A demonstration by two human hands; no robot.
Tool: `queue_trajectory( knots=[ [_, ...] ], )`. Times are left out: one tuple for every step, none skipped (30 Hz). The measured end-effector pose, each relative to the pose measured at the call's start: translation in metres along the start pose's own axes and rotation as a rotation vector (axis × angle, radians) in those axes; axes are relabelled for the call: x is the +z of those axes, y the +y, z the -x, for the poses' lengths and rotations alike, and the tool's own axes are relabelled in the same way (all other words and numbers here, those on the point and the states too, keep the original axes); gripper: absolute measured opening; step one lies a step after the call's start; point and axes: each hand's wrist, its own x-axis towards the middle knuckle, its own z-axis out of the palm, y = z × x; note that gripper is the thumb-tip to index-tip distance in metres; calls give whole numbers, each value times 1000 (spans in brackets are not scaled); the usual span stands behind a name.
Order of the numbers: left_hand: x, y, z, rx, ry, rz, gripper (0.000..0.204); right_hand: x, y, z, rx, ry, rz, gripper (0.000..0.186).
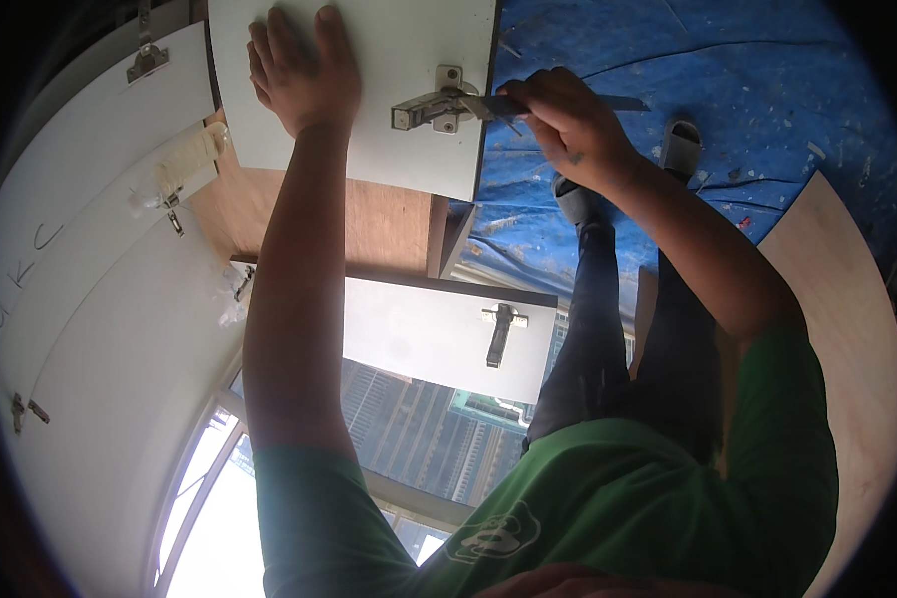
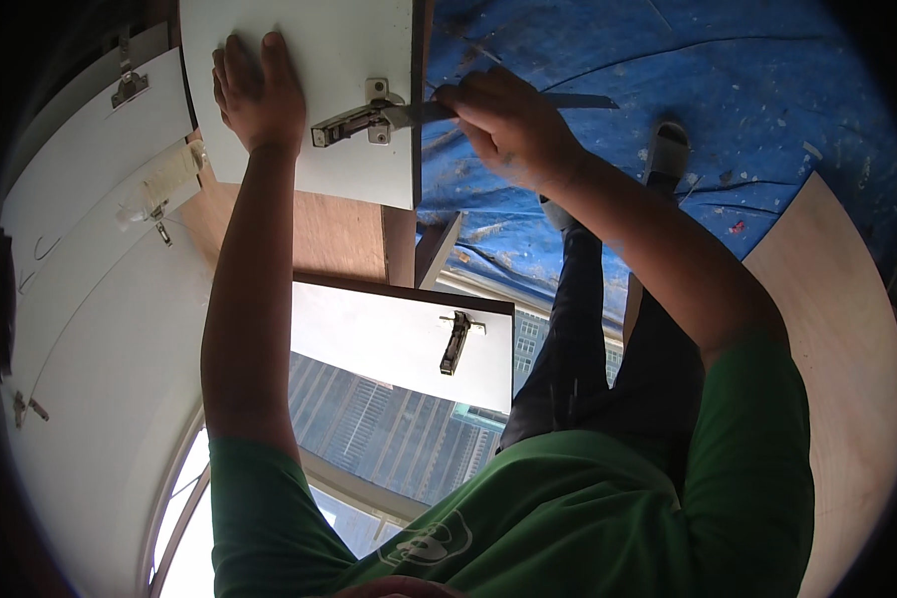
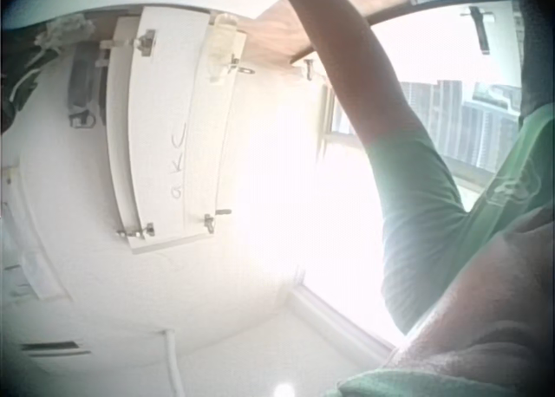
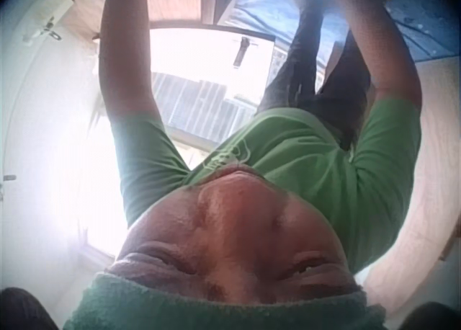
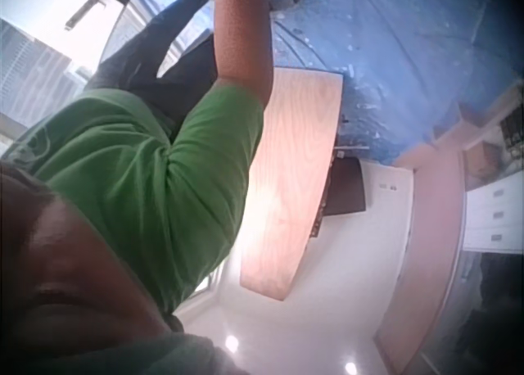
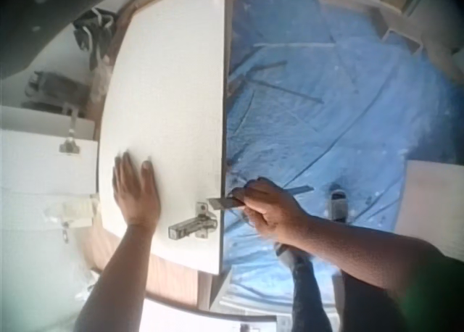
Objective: The person uses a metal scraper to remove residue from the edges of white cabinet doors laid on a workbench. They repeatedly scrape along the edges and wipe the surface with their hand, then move to another door and repeat the process.
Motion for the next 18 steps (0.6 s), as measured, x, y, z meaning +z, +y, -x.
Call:
queue_trajectory(
  knots=[
    [1, 2, -1, 2, -11, 10, 74, 8, -11, 22, 21, -40, -63, 43],
    [1, 4, -1, 2, -21, 14, 75, 9, -26, 35, 47, -102, -110, 46],
    [1, 6, -2, 4, -31, 21, 75, 14, -32, 52, 62, -169, -121, 47],
    [1, 4, -2, 12, -27, 9, 76, 14, -38, 60, 27, -272, -87, 45],
    [1, 1, -2, 21, -23, -2, 76, 15, -42, 66, 18, -356, -94, 38],
    [1, -2, -1, 27, -20, -16, 77, 15, -45, 69, 8, -442, -104, 32],
    [0, -3, 0, 21, -19, -17, 76, 11, -44, 55, 50, -312, -137, 27],
    [0, -4, 2, 14, -18, -19, 76, 7, -39, 40, 147, -150, -177, 21],
    [1, -2, 2, 10, -23, -14, 76, -2, -26, 24, 211, -43, -170, 17],
    [2, -1, 2, 9, -29, -2, 76, -10, -13, 7, 320, -17, -131, 14],
    [-4, 6, -2, 24, -9, 28, 76, -19, -3, -15, 227, 158, -50, 13],
    [-4, 8, -3, 25, -12, 42, 75, -17, 18, -27, 169, 238, -116, 13],
    [-3, 10, -3, 17, -21, 42, 75, -21, 37, -35, 134, 158, -80, 19],
    [-6, 9, -1, 5, -28, 31, 74, -21, 36, -44, 160, 176, -137, 11],
    [-5, 9, 0, -2, -34, 30, 73, -21, 32, -55, 186, 197, -183, 10],
    [-4, 8, 0, -1, -31, 34, 73, -17, 30, -62, 212, 218, -229, 16],
    [-3, 7, 0, 1, -26, 38, 72, -5, 35, -59, 146, 306, -198, 16],
    [-3, 5, 1, 0, -23, 42, 71, -1, 30, -43, 91, 195, -124, 6]
  ],
)
